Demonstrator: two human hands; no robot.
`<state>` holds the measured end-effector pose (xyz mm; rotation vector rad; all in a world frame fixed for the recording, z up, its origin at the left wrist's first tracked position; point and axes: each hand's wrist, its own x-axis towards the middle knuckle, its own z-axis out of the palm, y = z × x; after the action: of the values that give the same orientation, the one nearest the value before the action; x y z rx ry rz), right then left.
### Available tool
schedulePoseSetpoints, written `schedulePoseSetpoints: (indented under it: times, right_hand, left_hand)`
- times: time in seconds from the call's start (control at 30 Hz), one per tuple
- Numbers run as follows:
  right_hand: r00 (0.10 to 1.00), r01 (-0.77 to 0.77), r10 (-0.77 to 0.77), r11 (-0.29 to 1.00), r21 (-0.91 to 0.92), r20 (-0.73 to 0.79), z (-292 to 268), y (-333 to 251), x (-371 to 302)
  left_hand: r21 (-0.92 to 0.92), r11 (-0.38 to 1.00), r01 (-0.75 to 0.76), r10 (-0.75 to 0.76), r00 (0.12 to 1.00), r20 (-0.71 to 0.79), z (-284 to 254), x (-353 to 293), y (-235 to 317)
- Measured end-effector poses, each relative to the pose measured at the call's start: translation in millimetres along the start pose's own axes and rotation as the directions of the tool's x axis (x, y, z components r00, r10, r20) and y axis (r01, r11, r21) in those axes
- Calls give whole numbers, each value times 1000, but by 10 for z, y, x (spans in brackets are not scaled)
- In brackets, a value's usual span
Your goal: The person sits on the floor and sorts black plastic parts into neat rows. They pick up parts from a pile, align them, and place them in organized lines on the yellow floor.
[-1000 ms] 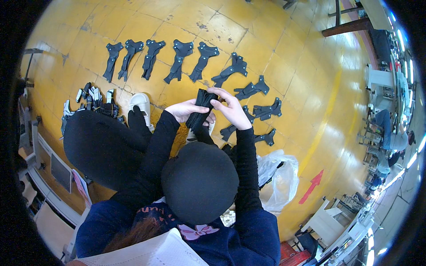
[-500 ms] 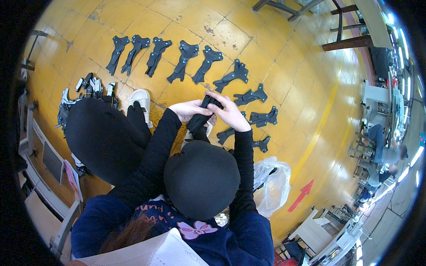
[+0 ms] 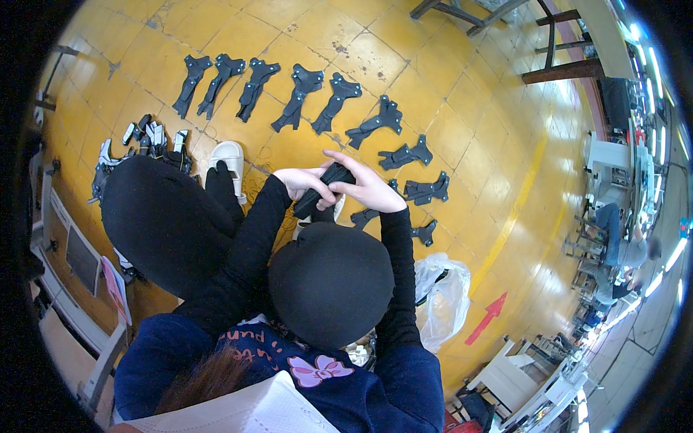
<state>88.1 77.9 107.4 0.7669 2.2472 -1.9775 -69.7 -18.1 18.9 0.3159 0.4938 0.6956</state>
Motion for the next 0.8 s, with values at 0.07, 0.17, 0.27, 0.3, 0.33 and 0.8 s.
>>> schedulePoseSetpoints:
  times: [0.07,0.17,0.27,0.3,0.33,0.8]
  right_hand:
    - [984,83,-85,996,-18,-158,-18,40,18]
    - [911,24,29,992,123,-412,-96,138,15]
    - [805,53,46,987,150,-591,-103,205,21]
    - [791,36,57,990,140,-609,-79,220,24]
    - [776,18,68,991,130,-627,-56,234,21]
    - [692,349,-4,877,330,-722,208,305,37]
  left_hand:
    - [91,990,-109,114,992,-47,94,52,49]
    - [447,846,-292,413,888,-203,168,198,117]
    - [669,718,-192,528,776,-344,323,305,138]
    - [711,685,-161,561,739,-374,329,318,115]
    - [709,682,-177,576,727,-373,307,308,103]
    - [359,865,-350,455,850,-266,304,235,211]
